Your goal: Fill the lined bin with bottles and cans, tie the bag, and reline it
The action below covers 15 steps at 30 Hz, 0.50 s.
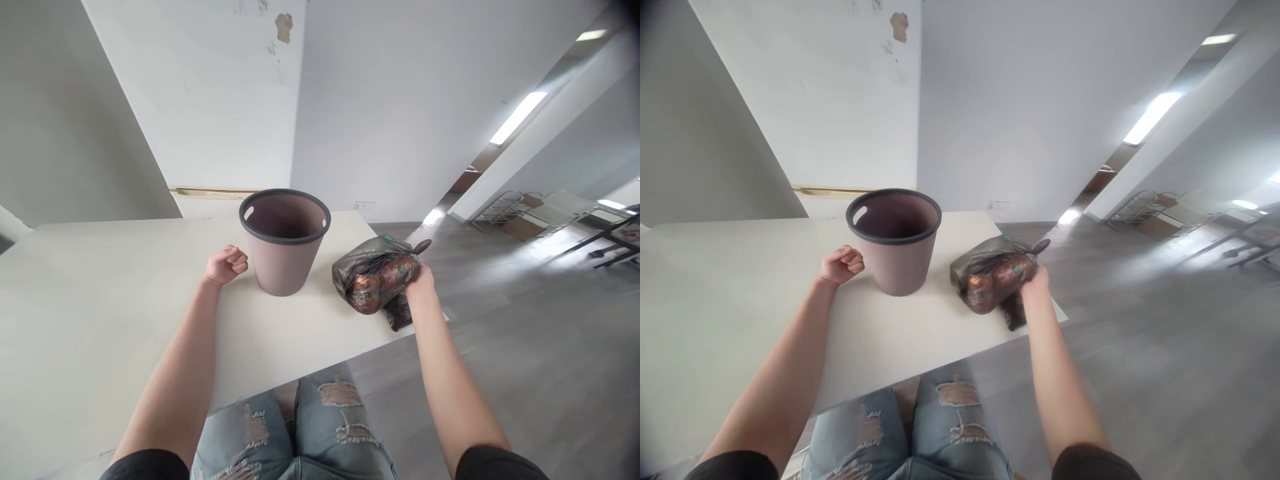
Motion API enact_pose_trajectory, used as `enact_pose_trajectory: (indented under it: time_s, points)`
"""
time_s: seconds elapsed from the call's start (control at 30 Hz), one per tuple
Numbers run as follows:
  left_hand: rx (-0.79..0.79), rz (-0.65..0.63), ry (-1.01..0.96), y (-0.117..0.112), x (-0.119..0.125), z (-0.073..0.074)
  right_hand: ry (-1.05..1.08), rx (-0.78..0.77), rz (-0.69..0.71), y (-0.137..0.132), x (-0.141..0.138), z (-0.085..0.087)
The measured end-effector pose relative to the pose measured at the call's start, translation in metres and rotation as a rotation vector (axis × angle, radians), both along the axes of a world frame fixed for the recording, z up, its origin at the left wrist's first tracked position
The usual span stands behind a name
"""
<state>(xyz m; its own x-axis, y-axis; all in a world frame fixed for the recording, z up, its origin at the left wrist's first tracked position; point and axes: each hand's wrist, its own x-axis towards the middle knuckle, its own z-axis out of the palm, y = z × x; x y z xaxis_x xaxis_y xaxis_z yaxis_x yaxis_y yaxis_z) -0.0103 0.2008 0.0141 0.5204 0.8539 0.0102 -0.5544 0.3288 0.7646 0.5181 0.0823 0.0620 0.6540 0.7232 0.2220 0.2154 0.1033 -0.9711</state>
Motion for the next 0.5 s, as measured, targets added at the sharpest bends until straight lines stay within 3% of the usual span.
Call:
enact_pose_trajectory:
  time_s: [0.13, 0.3, 0.4, 0.5]
  points:
    - [0.038, -0.026, 0.009, 0.0, 0.0, 0.001, 0.304, -0.085, -0.086, -0.018, 0.007, -0.005]
    - [0.097, -0.045, 0.012, -0.001, 0.001, 0.002, 0.361, -0.114, -0.088, -0.058, 0.029, -0.018]
    - [0.07, -0.04, 0.016, -0.002, 0.003, 0.004, 0.092, -0.176, -0.139, -0.089, 0.041, -0.023]
    - [0.034, -0.021, 0.017, -0.003, 0.003, 0.005, -0.436, -0.297, -0.16, -0.126, 0.035, -0.026]
